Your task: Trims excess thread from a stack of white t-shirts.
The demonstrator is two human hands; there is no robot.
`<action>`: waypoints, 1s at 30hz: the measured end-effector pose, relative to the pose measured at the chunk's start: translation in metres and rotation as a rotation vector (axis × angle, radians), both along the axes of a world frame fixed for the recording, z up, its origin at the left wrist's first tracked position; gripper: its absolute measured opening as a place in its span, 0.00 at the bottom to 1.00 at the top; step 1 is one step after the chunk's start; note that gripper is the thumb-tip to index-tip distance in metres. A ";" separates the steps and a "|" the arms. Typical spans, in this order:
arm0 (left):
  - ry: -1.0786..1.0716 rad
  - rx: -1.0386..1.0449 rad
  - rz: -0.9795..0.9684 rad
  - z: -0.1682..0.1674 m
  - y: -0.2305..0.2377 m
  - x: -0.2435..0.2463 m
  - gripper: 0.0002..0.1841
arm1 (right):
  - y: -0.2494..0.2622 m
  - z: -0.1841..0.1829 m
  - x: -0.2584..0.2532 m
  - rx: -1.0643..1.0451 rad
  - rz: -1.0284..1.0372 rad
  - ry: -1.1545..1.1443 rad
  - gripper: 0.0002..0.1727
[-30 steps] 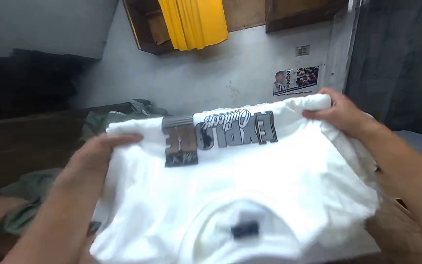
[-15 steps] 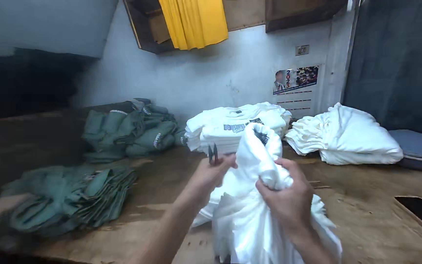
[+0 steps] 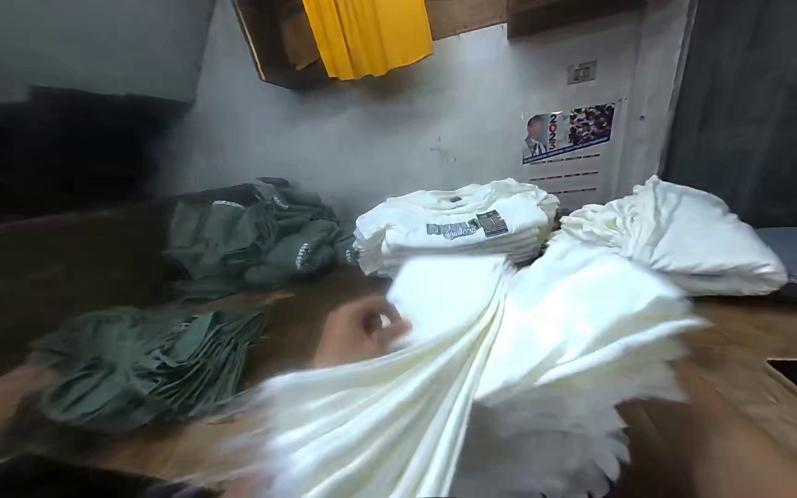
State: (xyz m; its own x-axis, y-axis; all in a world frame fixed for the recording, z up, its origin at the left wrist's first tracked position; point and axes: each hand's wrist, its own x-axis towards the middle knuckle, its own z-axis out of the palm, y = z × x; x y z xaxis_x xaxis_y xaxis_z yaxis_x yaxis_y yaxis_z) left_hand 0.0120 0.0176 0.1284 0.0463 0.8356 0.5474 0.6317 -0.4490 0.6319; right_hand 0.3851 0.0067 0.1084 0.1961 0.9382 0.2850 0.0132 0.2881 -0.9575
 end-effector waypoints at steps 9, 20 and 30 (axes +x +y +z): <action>0.260 0.175 -0.059 -0.090 -0.106 0.084 0.10 | -0.003 0.009 -0.026 0.360 -0.048 -0.062 0.07; 0.214 0.274 0.095 -0.068 -0.119 0.071 0.14 | -0.084 -0.082 -0.107 0.366 0.089 -0.320 0.09; 0.721 0.494 0.221 -0.053 -0.123 0.109 0.13 | -0.082 -0.090 -0.113 0.482 -0.086 -0.214 0.10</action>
State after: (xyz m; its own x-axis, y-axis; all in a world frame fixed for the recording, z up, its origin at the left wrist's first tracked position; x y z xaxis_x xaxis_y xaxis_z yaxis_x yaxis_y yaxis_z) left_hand 0.1212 -0.1059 0.0752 0.3835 0.5437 0.7465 0.9043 -0.3853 -0.1840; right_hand 0.2718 -0.0749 0.0179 0.1566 0.6742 0.7217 0.2365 0.6839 -0.6902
